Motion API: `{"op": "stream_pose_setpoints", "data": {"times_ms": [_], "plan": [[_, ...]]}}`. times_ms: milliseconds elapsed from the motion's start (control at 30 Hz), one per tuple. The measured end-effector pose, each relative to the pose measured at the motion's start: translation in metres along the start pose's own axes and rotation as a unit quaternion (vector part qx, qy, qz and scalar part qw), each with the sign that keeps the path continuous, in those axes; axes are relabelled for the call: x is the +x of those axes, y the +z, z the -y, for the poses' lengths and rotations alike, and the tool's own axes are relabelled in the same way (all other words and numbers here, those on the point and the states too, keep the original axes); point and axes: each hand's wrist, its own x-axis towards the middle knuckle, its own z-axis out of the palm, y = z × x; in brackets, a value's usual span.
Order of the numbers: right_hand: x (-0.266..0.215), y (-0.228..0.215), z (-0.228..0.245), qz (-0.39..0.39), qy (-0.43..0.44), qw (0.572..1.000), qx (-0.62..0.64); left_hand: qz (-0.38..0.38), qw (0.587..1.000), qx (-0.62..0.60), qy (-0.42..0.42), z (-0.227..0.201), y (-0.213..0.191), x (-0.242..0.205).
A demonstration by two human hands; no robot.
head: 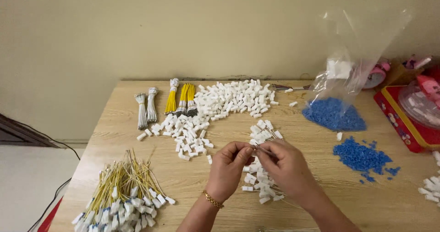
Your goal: Attaching white plastic connector housings to metal terminals on thin wires.
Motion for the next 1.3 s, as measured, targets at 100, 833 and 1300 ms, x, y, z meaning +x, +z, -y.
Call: {"op": "stream_pose_setpoints", "data": {"times_ms": [100,833,1300], "plan": [[-0.003,-0.006,-0.003,-0.036,-0.054,0.998,0.012,0.0,1.0,0.006,-0.009,-0.007,0.0,0.002],[-0.036,-0.035,0.011,-0.014,-0.158,0.984,-0.077,0.042,0.986,-0.154,-0.042,-0.007,0.01,-0.021],[-0.042,-0.05,-0.029,0.023,-0.076,0.997,-0.016,-0.015,0.994,-0.09,-0.063,0.009,0.049,-0.027]]}}
